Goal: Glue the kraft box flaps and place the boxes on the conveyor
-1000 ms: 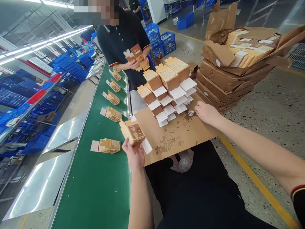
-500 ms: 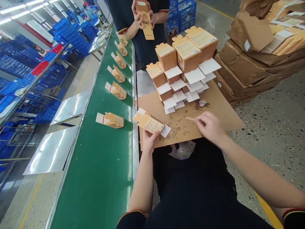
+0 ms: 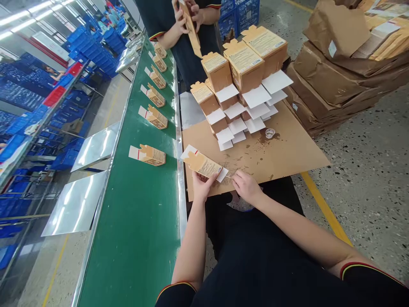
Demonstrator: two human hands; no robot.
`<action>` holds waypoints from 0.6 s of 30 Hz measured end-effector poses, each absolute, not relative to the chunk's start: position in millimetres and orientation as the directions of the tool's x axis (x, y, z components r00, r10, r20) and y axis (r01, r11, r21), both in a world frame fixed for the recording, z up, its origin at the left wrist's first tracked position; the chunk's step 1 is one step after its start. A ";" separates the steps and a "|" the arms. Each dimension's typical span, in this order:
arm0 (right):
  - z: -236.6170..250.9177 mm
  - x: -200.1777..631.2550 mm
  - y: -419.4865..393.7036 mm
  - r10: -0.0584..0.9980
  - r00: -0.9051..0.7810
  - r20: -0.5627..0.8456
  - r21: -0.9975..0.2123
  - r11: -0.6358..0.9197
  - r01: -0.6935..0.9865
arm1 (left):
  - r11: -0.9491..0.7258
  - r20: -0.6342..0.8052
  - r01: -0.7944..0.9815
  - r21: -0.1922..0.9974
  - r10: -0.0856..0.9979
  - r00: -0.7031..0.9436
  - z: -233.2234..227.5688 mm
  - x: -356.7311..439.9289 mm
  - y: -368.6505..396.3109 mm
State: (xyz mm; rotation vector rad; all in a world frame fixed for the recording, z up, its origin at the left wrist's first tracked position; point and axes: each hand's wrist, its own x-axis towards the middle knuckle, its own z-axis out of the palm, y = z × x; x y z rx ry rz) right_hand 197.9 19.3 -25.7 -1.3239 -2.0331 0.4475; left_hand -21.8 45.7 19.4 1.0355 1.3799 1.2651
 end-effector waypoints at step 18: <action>11.9 263.3 -36.1 0.909 0.090 0.408 -0.808 0.314 0.498 | 0.084 0.054 0.402 0.912 0.946 -0.319 2.3 -4.4 25.0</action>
